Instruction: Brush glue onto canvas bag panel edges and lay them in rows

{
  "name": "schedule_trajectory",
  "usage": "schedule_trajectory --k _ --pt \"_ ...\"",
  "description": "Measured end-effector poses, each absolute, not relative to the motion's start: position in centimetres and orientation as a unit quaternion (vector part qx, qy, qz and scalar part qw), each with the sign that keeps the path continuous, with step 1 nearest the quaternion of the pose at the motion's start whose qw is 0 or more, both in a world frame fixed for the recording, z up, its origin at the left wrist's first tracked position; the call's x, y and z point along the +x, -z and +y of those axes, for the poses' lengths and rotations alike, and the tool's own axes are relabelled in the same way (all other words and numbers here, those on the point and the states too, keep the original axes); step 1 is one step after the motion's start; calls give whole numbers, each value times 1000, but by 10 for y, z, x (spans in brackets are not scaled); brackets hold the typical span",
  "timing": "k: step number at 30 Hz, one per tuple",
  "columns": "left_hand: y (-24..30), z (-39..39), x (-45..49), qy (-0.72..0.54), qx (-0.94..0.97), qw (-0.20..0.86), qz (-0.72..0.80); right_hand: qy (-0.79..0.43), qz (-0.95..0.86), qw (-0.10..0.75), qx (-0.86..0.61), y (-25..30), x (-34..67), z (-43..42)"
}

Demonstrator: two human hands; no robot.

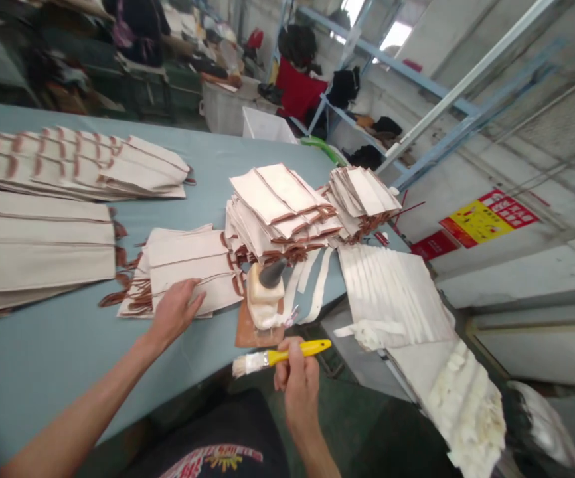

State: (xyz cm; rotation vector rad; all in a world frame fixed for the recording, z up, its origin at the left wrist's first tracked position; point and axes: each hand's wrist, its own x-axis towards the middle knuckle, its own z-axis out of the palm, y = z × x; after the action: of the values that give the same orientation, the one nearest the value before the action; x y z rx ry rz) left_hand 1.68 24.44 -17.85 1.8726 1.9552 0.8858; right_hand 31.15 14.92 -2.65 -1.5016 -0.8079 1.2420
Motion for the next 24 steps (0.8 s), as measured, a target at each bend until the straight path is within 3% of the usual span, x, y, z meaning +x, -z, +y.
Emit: schedule_trajectory --k 8,14,20,24 --pt "183 308 36 -223 671 156 690 -487 -317 478 -658 36 345 138" --pt "171 312 23 -250 637 200 701 -492 -331 472 -652 32 334 146" --pt "118 261 -13 -387 531 218 722 -435 -398 521 -617 36 307 151" --pt "79 188 -12 -469 449 223 727 -400 -541 500 -545 27 273 160"
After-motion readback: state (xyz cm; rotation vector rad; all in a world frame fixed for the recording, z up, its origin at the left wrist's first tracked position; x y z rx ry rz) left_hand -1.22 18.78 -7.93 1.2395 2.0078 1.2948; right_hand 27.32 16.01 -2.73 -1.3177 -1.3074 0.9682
